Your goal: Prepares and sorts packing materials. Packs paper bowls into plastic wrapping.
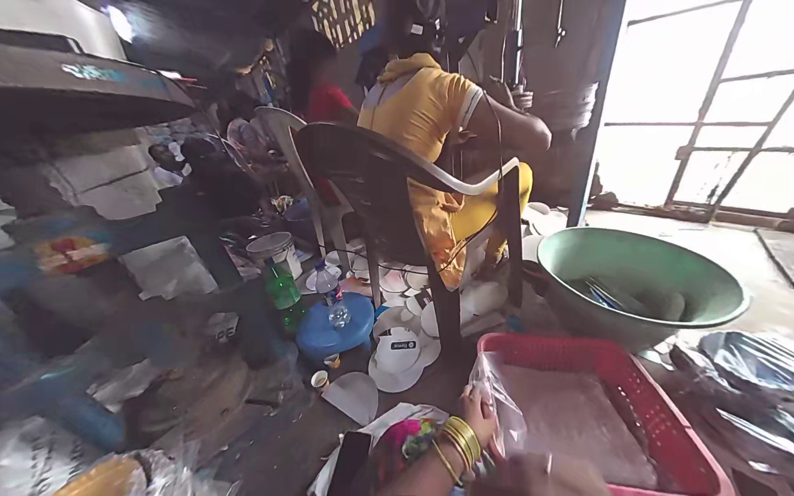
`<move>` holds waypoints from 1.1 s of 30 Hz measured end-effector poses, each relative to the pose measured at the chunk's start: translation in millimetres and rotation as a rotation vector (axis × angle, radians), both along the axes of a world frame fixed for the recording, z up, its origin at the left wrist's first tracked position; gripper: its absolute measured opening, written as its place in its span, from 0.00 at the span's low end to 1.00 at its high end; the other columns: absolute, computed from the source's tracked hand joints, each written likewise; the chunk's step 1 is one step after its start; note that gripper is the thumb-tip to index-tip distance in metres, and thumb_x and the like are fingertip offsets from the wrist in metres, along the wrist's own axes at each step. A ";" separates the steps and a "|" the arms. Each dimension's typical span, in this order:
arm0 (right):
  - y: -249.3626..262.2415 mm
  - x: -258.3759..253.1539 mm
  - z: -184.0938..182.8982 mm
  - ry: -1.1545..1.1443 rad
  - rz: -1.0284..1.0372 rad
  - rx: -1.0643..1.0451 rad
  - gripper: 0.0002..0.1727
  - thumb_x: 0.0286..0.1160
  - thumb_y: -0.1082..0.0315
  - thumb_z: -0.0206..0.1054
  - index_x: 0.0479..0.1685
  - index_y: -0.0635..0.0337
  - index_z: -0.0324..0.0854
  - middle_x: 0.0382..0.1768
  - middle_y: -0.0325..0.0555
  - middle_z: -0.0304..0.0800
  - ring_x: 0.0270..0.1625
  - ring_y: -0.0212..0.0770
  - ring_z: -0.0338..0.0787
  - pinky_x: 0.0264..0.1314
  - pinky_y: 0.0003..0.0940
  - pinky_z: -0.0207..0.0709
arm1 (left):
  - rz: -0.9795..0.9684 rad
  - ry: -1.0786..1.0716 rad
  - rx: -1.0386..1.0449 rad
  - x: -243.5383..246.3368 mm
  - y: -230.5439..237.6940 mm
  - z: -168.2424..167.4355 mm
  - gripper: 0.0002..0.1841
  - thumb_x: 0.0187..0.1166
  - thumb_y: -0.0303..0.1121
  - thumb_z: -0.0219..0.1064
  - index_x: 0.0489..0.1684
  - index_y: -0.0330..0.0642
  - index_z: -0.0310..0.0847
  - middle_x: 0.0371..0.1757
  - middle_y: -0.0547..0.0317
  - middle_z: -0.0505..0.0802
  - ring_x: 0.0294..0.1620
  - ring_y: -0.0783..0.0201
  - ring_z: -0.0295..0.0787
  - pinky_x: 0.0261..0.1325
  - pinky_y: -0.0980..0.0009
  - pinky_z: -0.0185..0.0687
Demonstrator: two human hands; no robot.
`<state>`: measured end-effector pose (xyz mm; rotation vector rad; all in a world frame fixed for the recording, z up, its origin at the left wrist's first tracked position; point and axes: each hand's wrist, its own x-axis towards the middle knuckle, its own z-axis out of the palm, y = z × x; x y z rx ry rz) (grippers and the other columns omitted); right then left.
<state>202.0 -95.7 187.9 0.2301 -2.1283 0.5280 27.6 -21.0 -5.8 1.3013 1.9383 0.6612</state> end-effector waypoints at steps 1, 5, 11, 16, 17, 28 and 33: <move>35.0 -0.4 -35.6 0.034 -0.235 0.009 0.11 0.79 0.65 0.64 0.38 0.62 0.90 0.43 0.50 0.96 0.49 0.40 0.93 0.55 0.30 0.85 | -0.003 -0.024 0.031 -2.0 -2.1 -1.3 0.27 0.81 0.32 0.68 0.75 0.23 0.74 0.79 0.27 0.77 0.82 0.39 0.72 0.86 0.51 0.65; 137.2 62.5 -185.4 -0.334 -0.954 -0.302 0.13 0.78 0.70 0.66 0.47 0.69 0.93 0.50 0.65 0.95 0.57 0.65 0.94 0.64 0.62 0.83 | 0.017 -0.064 -0.087 -9.0 14.6 -18.8 0.27 0.86 0.40 0.66 0.74 0.25 0.75 0.78 0.28 0.77 0.82 0.39 0.73 0.86 0.49 0.65; 202.8 124.0 -198.7 -0.291 -1.368 -0.573 0.21 0.82 0.63 0.64 0.63 0.71 0.86 0.69 0.74 0.82 0.73 0.78 0.79 0.73 0.76 0.67 | 0.092 -0.084 -0.100 -10.6 28.3 -22.7 0.28 0.87 0.40 0.64 0.78 0.27 0.72 0.79 0.29 0.77 0.83 0.41 0.72 0.87 0.51 0.64; 229.3 145.8 -234.1 -0.646 -1.523 -0.939 0.39 0.81 0.51 0.67 0.85 0.68 0.66 0.83 0.76 0.65 0.85 0.77 0.64 0.80 0.77 0.56 | 0.019 -0.057 -0.217 -15.2 33.9 -23.1 0.27 0.88 0.40 0.63 0.77 0.27 0.74 0.78 0.29 0.78 0.83 0.41 0.73 0.87 0.50 0.63; 232.1 146.7 -236.2 -0.692 -1.521 -0.989 0.40 0.81 0.50 0.68 0.86 0.67 0.64 0.83 0.75 0.66 0.85 0.75 0.65 0.80 0.76 0.56 | -0.017 -0.030 -0.278 -15.7 35.1 -23.7 0.28 0.89 0.43 0.62 0.75 0.25 0.74 0.77 0.29 0.79 0.82 0.41 0.74 0.85 0.49 0.65; 226.6 152.3 -239.9 -0.663 -1.507 -1.040 0.42 0.80 0.55 0.71 0.91 0.61 0.59 0.86 0.68 0.65 0.86 0.71 0.66 0.80 0.75 0.55 | 0.012 -0.088 -0.109 -63.4 57.0 17.4 0.24 0.92 0.40 0.57 0.75 0.27 0.76 0.74 0.31 0.83 0.77 0.42 0.79 0.84 0.50 0.66; 227.2 148.1 -247.3 -0.641 -1.554 -0.994 0.43 0.78 0.56 0.72 0.91 0.61 0.59 0.86 0.68 0.64 0.86 0.72 0.65 0.80 0.77 0.54 | 0.031 -0.106 -0.185 -62.7 39.2 -21.2 0.25 0.92 0.42 0.57 0.70 0.25 0.79 0.71 0.29 0.85 0.75 0.41 0.81 0.81 0.48 0.69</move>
